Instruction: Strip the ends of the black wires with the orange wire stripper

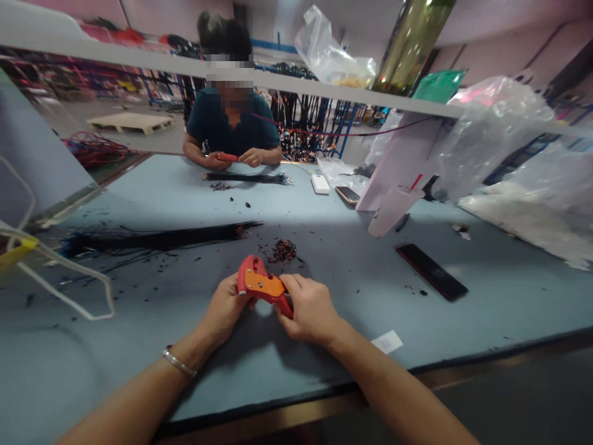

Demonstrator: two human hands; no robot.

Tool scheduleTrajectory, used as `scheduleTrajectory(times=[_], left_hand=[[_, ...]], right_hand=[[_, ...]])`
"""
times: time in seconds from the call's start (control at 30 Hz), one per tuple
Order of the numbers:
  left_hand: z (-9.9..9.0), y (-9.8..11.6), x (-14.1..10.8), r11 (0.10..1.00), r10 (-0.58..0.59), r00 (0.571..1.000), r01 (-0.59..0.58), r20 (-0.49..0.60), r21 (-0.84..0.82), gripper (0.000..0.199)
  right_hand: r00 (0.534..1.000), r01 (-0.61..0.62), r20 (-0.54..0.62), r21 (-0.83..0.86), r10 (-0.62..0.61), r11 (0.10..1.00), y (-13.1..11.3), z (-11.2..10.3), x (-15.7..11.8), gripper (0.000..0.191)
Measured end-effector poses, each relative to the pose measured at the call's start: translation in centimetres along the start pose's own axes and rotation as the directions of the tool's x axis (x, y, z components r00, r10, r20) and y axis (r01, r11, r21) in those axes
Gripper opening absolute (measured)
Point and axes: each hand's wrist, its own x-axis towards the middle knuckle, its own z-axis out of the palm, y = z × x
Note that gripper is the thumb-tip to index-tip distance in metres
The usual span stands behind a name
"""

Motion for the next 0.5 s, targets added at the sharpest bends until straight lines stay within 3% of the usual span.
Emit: scheduleTrajectory(times=[0.5], left_hand=[[0.1,1.3,-0.2,0.993,-0.072,0.997,0.074,-0.025,0.097,0.032]], right_hand=[[0.998,-0.002,0.066,-0.035,0.004,0.999,-0.1,-0.3,0.3,0.035]])
